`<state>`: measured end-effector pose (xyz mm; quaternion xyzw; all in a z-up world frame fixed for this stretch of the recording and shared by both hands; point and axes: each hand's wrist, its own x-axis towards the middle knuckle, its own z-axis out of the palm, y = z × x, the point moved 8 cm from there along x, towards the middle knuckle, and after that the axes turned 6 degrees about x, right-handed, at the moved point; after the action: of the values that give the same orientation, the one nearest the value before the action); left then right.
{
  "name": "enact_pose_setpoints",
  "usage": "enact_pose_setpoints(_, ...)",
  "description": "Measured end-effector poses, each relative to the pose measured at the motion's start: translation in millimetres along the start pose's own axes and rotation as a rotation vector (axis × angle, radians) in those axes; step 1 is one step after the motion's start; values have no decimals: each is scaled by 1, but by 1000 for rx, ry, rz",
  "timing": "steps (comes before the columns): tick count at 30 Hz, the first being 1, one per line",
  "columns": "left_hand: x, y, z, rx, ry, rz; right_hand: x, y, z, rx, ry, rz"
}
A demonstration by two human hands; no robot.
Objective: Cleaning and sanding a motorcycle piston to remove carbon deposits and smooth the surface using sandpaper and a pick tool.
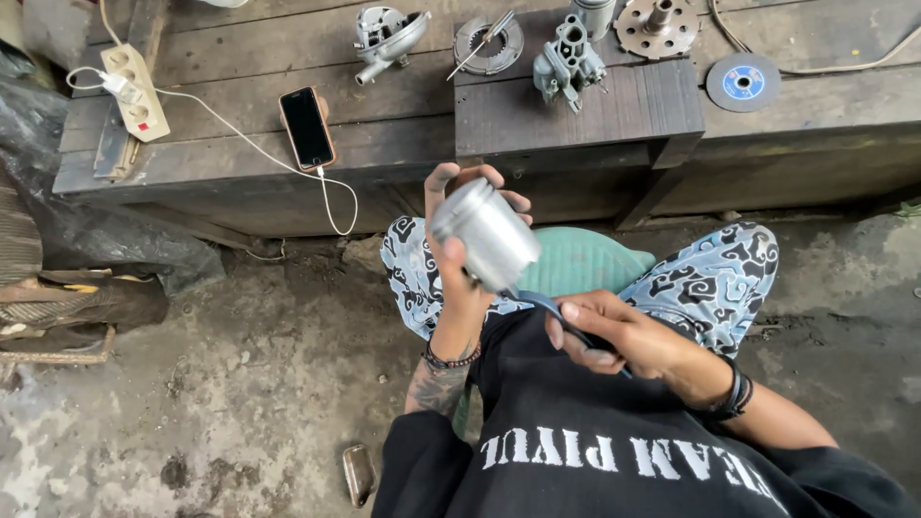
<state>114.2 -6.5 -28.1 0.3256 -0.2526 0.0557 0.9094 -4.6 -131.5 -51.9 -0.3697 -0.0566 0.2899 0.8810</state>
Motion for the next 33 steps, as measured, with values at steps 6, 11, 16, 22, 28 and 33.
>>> enact_pose_setpoints(6,-2,5,5,-282,-50,-74,10,7,1,75,-20,63)
enact_pose_setpoints(11,1,24,11,105,84,-2,11,-15,-1,-106,122,-81)
enact_pose_setpoints(16,1,29,21,437,135,26,8,-57,7,-1052,249,-382)
enact_pose_setpoints(22,1,28,33,543,89,71,14,-57,17,-1207,321,-423)
enact_pose_setpoints(28,2,31,32,550,127,80,5,-56,7,-1240,329,-418)
enact_pose_setpoints(33,-7,16,39,522,111,25,7,-64,23,-1211,329,-460)
